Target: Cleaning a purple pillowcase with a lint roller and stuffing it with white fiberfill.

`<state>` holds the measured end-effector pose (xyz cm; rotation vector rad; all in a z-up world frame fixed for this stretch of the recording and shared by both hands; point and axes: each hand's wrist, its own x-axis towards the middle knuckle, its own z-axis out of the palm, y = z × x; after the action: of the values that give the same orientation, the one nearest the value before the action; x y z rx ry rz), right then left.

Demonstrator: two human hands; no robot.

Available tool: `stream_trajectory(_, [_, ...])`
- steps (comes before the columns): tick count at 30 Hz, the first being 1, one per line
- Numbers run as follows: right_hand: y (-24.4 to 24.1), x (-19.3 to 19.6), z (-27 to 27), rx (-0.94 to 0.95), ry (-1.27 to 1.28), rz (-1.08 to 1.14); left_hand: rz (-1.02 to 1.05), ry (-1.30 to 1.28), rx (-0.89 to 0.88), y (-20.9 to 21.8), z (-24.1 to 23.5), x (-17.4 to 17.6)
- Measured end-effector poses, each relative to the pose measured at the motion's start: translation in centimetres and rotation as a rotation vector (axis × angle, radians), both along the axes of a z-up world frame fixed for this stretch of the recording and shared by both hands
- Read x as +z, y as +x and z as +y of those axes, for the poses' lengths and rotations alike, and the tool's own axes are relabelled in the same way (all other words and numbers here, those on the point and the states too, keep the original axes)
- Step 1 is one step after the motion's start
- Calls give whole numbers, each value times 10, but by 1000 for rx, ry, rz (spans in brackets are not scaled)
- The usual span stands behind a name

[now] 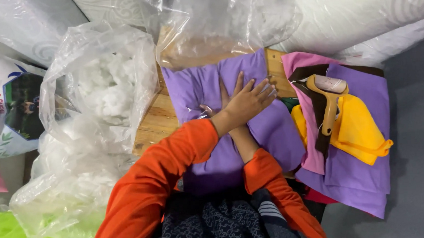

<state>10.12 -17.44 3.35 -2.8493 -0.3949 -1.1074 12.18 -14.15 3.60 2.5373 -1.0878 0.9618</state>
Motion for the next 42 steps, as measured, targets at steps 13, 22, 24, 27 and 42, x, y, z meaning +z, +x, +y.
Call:
stream_trajectory(13, [9,2,-40,-63,160,227,341,123,-10,-1,-60,-65])
stream_trajectory(22, [-1,7,-43,-114,309,393,494,-60,-117,-142,30,127])
stream_trajectory(24, [7,15,-47,-126,333,407,575,-67,-136,-129,72,136])
stream_trajectory(27, [-8,38,-41,-137,361,441,491,-635,398,-111,129,84])
stream_trajectory(42, [23,39,36,-213,98,483,1346,-1323,346,-83,136,41])
